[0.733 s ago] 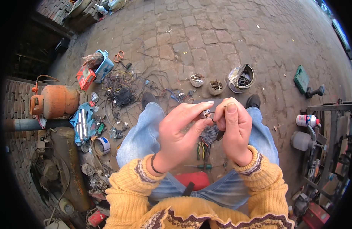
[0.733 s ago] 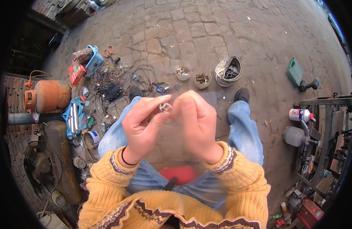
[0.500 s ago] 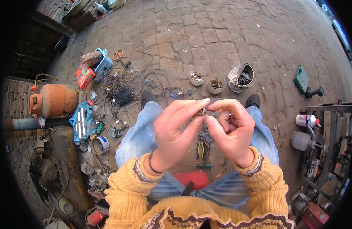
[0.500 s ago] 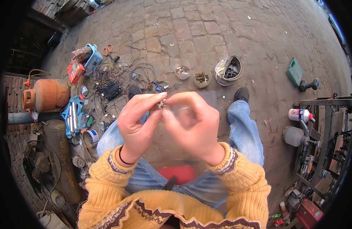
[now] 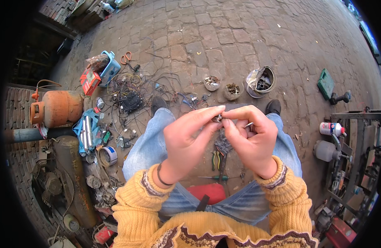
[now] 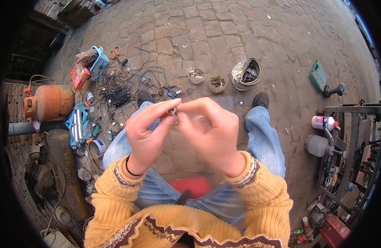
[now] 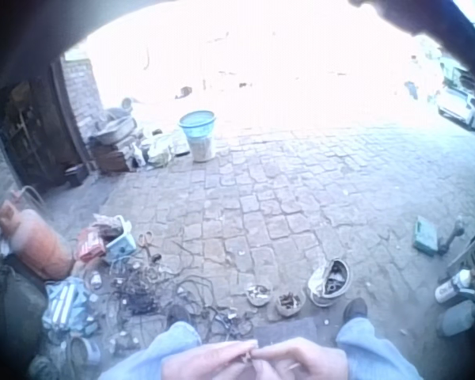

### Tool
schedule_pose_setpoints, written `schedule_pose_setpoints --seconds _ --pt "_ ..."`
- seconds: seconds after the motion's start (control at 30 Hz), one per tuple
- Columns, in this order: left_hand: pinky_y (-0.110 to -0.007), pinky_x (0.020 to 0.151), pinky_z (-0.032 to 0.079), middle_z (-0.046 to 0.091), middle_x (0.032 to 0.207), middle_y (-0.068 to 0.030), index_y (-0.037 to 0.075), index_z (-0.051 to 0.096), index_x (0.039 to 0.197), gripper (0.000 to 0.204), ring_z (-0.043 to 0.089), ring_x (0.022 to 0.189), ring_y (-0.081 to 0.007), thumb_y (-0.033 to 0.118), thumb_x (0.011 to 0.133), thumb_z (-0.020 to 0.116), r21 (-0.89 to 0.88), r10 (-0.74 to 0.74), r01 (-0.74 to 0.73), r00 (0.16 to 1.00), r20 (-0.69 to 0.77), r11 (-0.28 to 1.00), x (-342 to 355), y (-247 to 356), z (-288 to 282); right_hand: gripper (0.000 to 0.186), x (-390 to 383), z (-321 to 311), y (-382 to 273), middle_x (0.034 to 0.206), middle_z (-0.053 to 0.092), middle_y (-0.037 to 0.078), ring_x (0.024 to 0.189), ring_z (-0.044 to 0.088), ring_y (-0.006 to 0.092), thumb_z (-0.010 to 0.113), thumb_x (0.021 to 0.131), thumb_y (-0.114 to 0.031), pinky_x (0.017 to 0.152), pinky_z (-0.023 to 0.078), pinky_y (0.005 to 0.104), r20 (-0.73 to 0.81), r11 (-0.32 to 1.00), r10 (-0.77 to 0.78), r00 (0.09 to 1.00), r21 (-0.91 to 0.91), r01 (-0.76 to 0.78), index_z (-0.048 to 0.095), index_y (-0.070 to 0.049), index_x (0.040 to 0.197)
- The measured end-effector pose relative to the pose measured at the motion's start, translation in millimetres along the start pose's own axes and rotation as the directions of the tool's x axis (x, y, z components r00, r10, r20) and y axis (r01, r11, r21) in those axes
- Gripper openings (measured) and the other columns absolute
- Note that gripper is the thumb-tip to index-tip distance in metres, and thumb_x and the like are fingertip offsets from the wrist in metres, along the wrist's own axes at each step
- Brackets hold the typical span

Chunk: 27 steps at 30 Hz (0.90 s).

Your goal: The person uses a small screwdriver to pry and adjust internal contacts inside a cylindrical metal electrical connector. They repeatedly insert the tool, rotate the connector, and manipulate the internal parts while seated on a low stool in a cluttered outdoor workshop.

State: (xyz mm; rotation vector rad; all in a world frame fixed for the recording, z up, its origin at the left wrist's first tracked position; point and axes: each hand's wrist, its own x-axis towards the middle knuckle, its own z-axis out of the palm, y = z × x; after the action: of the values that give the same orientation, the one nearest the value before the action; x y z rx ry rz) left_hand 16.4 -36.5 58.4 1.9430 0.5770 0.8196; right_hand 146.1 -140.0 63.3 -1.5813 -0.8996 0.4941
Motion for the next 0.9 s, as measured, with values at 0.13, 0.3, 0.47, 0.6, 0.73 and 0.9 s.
schedule_pose_setpoints --seconds 0.13,0.3,0.47,0.6,0.73,0.9 --pt "-0.029 0.077 0.058 0.076 0.105 -0.0136 0.002 0.074 0.116 0.033 0.074 0.088 -0.0210 -0.006 0.083 0.072 0.010 -0.003 0.003 1.000 0.020 1.000 2 -1 1 0.011 4 -2 1 0.076 0.064 -0.002 0.060 0.053 0.0022 0.072 0.086 0.000 0.054 0.040 0.0211 0.025 1.000 -0.018 1.000 0.022 0.017 0.070 -0.003 0.096" --pt "-0.029 0.074 0.058 0.076 0.104 -0.0135 0.003 0.072 0.118 0.032 0.076 0.086 -0.0215 -0.004 0.086 0.069 0.021 -0.044 0.043 0.997 0.062 0.999 3 -1 0 0.010 4 1 8 0.060 0.049 -0.007 0.050 0.037 -0.0007 0.071 0.089 0.001 0.045 0.028 0.0203 0.009 0.954 -0.219 0.976 -0.205 0.217 0.067 -0.001 0.098" --pt "-0.028 0.070 0.056 0.076 0.096 -0.0130 0.004 0.072 0.117 0.029 0.075 0.082 -0.0177 -0.002 0.089 0.067 -0.016 -0.111 0.113 0.989 0.093 0.993 3 -1 1 0.016 2 8 20 0.059 0.053 -0.001 0.046 0.047 0.0069 0.071 0.089 0.000 0.045 0.038 0.0240 0.007 0.861 -0.382 0.924 -0.361 0.358 0.063 -0.002 0.102" --pt "-0.026 0.071 0.055 0.076 0.097 -0.0111 0.002 0.071 0.117 0.026 0.074 0.081 -0.0151 0.001 0.092 0.066 -0.094 -0.164 0.175 0.980 0.112 0.980 3 -1 2 0.018 5 11 26 0.061 0.055 0.000 0.047 0.053 0.0106 0.072 0.089 0.000 0.046 0.042 0.0259 0.000 0.794 -0.470 0.883 -0.437 0.423 0.062 -0.001 0.104" --pt "-0.027 0.075 0.057 0.075 0.108 -0.0105 -0.002 0.067 0.122 0.026 0.073 0.082 -0.0152 0.007 0.098 0.064 -0.446 -0.295 0.365 0.930 0.220 0.817 5 -6 -1 0.019 7 4 27 0.061 0.055 0.001 0.048 0.055 0.0124 0.071 0.087 0.002 0.046 0.043 0.0268 0.039 0.803 -0.450 0.892 -0.420 0.423 0.062 -0.002 0.103" --pt "-0.027 0.077 0.058 0.073 0.114 -0.0110 -0.002 0.065 0.124 0.028 0.070 0.080 -0.0132 0.010 0.099 0.065 -0.710 -0.515 0.570 0.790 0.333 0.414 7 -19 -5 0.017 1 12 24 0.060 0.055 0.002 0.048 0.055 0.0131 0.069 0.086 0.002 0.046 0.043 0.0290 0.105 0.837 -0.398 0.911 -0.364 0.408 0.061 -0.003 0.100"
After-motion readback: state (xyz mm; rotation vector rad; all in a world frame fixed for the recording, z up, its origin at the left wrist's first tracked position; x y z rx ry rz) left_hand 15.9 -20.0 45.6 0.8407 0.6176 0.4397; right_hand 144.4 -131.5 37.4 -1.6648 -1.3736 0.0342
